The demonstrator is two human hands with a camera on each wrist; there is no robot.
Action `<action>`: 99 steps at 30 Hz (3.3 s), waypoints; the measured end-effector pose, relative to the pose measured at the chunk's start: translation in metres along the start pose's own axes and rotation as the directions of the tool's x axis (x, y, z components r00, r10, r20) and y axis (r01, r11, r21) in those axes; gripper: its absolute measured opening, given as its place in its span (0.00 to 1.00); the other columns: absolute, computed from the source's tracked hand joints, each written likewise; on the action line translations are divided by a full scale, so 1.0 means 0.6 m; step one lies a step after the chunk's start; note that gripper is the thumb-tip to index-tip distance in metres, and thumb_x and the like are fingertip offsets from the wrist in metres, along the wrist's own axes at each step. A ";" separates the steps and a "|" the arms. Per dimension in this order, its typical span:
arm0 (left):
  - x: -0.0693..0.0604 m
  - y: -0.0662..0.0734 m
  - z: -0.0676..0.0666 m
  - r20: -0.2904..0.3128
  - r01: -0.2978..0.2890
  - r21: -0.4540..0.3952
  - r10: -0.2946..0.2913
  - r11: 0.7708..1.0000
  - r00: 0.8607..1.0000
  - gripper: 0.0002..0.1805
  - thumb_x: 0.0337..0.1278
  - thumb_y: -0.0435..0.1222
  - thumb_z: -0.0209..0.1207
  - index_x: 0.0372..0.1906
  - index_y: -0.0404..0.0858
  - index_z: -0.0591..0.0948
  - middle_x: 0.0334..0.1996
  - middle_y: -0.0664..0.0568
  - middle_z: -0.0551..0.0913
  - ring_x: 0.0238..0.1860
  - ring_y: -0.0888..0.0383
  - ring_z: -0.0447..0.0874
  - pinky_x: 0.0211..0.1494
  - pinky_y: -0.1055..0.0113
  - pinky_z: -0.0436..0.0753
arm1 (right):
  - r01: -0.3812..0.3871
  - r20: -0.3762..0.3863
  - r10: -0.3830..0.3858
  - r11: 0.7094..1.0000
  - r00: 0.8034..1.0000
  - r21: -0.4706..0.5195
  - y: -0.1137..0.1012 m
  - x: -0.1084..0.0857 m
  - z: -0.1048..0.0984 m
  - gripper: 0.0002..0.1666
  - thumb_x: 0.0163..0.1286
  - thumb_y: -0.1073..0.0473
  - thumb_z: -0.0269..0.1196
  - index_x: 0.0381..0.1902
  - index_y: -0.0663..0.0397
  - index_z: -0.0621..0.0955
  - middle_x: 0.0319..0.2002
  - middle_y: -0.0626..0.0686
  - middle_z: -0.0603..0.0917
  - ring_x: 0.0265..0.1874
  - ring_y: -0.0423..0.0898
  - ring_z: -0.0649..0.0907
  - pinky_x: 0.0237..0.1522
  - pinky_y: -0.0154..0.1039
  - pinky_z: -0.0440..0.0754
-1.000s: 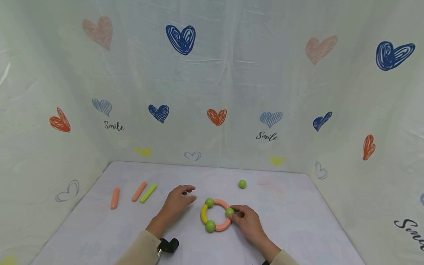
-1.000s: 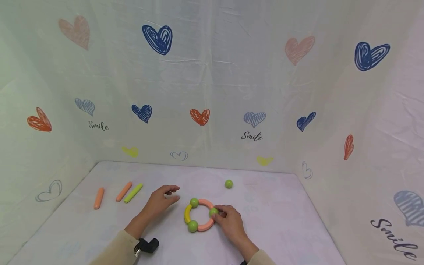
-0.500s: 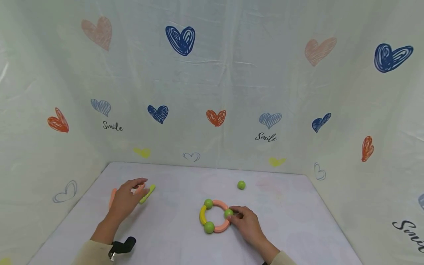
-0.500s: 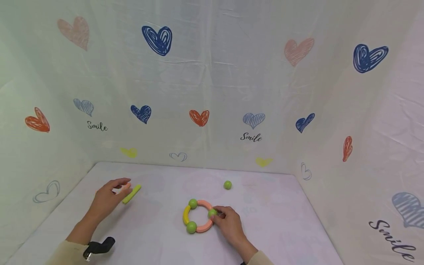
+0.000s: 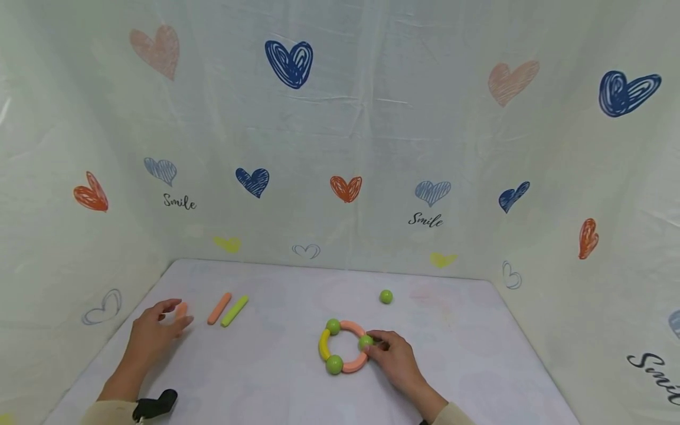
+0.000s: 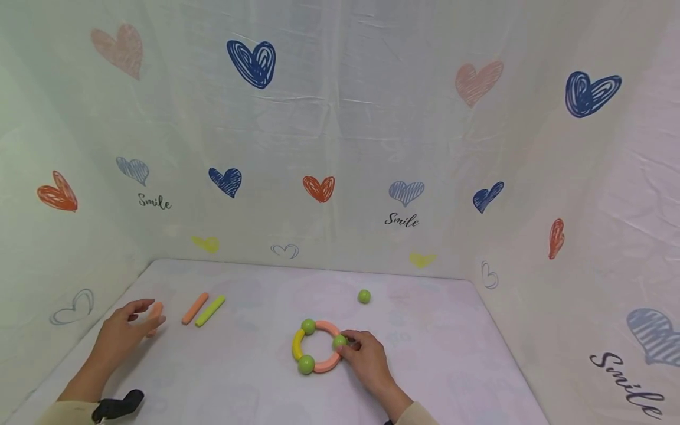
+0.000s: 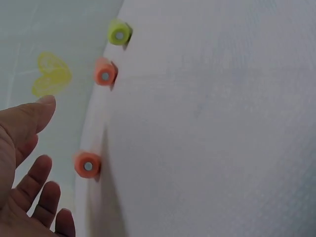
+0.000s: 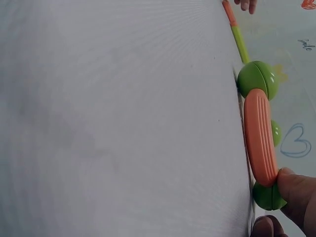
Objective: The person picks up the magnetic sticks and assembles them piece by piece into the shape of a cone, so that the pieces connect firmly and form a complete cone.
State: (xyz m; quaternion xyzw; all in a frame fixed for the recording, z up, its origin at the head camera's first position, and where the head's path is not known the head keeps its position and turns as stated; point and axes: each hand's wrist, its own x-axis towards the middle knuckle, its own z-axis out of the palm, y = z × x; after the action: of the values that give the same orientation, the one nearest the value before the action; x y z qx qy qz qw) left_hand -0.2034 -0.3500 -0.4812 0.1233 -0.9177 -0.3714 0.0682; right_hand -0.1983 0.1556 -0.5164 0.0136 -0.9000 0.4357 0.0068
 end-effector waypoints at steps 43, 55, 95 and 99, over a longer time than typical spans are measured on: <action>0.027 -0.043 0.013 -0.025 0.018 0.127 -0.015 0.992 1.000 0.26 0.66 0.40 0.69 0.62 0.27 0.82 0.54 0.27 0.82 0.51 0.33 0.80 0.45 0.46 0.79 | 0.044 0.019 -0.045 0.998 0.999 0.037 0.010 0.000 -0.001 0.20 0.65 0.54 0.77 0.55 0.50 0.89 0.47 0.50 0.87 0.38 0.41 0.80 0.36 0.31 0.78; 0.017 0.015 0.014 -0.088 0.051 -0.047 -0.055 0.998 0.995 0.27 0.76 0.42 0.63 0.68 0.27 0.76 0.63 0.28 0.80 0.64 0.31 0.76 0.61 0.38 0.78 | 0.043 0.026 -0.043 0.999 0.999 0.012 0.009 0.001 -0.003 0.21 0.65 0.54 0.76 0.55 0.49 0.89 0.47 0.49 0.86 0.39 0.40 0.80 0.37 0.31 0.78; -0.055 0.310 0.290 0.118 -0.182 -0.345 0.235 0.921 0.965 0.13 0.65 0.37 0.72 0.51 0.41 0.86 0.44 0.52 0.90 0.46 0.56 0.85 0.53 0.58 0.85 | 0.061 0.063 -0.061 0.998 0.996 0.008 0.003 0.001 -0.005 0.22 0.65 0.53 0.76 0.56 0.52 0.88 0.46 0.48 0.87 0.39 0.41 0.79 0.37 0.33 0.77; -0.057 0.311 0.307 0.132 -0.195 -0.354 0.255 0.915 0.958 0.12 0.63 0.36 0.73 0.50 0.41 0.86 0.43 0.53 0.90 0.45 0.56 0.83 0.51 0.59 0.85 | 0.062 0.065 -0.063 0.998 0.996 0.013 0.003 0.001 -0.005 0.22 0.66 0.52 0.75 0.56 0.52 0.88 0.47 0.49 0.87 0.40 0.41 0.80 0.38 0.33 0.77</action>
State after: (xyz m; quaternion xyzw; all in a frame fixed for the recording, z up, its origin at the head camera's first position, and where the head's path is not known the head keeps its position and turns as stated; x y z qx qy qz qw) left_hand -0.2431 -0.0885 -0.4833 -0.0301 -0.8509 -0.5221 0.0496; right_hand -0.1991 0.1591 -0.5157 0.0562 -0.8965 0.4394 -0.0090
